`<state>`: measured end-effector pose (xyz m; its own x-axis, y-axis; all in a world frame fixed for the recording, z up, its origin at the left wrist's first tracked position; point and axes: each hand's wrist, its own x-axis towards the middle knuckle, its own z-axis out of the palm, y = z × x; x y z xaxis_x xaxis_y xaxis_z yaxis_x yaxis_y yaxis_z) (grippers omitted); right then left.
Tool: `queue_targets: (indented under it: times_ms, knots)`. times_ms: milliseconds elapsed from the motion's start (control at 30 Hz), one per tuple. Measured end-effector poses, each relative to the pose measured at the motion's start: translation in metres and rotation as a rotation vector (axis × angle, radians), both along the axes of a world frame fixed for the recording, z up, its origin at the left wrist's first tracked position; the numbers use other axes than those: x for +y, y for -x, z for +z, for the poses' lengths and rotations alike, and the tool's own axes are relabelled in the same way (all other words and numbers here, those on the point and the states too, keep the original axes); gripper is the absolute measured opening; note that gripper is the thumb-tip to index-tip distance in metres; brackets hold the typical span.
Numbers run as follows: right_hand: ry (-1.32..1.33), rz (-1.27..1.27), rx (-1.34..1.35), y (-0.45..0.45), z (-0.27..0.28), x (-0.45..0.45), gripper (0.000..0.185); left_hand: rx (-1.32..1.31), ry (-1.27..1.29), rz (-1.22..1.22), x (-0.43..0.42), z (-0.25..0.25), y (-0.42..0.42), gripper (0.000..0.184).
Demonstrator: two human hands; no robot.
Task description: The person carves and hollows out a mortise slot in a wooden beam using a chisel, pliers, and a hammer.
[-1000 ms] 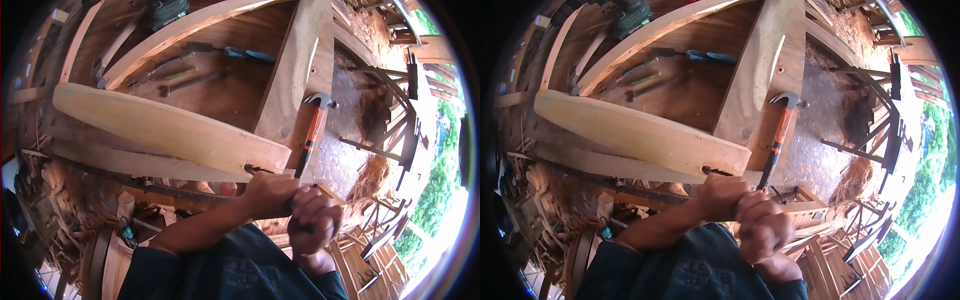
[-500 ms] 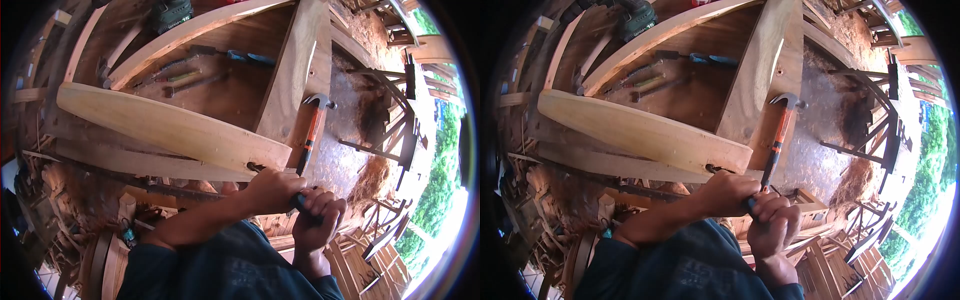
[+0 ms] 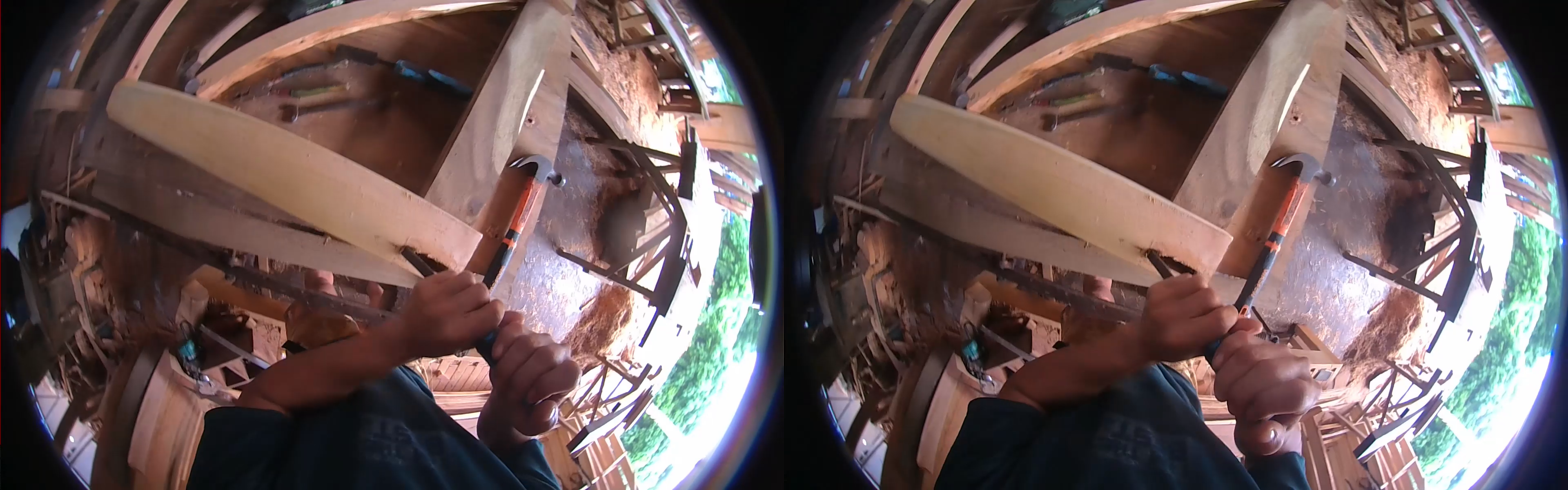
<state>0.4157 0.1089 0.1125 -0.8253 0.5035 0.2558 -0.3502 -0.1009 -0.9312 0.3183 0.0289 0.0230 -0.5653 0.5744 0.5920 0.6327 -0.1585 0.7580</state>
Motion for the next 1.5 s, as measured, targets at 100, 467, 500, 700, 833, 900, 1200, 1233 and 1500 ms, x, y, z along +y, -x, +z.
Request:
queue_targets:
  times_ms: [100, 467, 500, 700, 833, 900, 1200, 1233, 1500]
  knots:
    - [-0.054, 0.13, 0.021, -0.003, -0.011, 0.007, 0.027, 0.043, -0.034, 0.046, 0.001, -0.016, 0.001, 0.022]
    - [-0.515, 0.579, -0.299, 0.187, 0.004, -0.023, 0.021, -0.648, -0.063, 0.126, -0.022, -0.033, 0.04, 0.022]
    - [-0.568, 0.543, -0.315, 0.195, 0.003, -0.026, 0.021, -0.658, -0.042, 0.148, -0.024, -0.033, 0.046, 0.021]
    - [-0.572, 0.585, -0.251, 0.164, 0.012, -0.021, 0.021, -0.502, 0.103, 0.319, -0.022, -0.034, 0.031, 0.021]
    - [-0.443, 0.527, 0.183, 0.106, -0.007, -0.005, 0.019, -0.364, 0.11, 0.444, -0.024, -0.03, 0.012, 0.023]
    - [-0.615, 0.488, 0.057, 0.126, -0.001, -0.007, 0.019, -0.367, 0.121, 0.481, -0.025, -0.036, 0.02, 0.026]
    - [-0.744, 0.488, -0.37, 0.208, -0.02, -0.063, 0.024, -0.883, 0.199, 0.126, -0.081, -0.035, 0.062, 0.044]
    - [-0.704, 0.509, -0.363, 0.196, -0.006, -0.055, 0.024, -0.98, 0.122, 0.049, -0.088, -0.019, 0.061, 0.044]
    - [-0.75, 0.385, -0.085, 0.151, -0.008, -0.025, 0.014, -0.018, 0.448, 0.502, -0.112, -0.026, 0.158, 0.031]
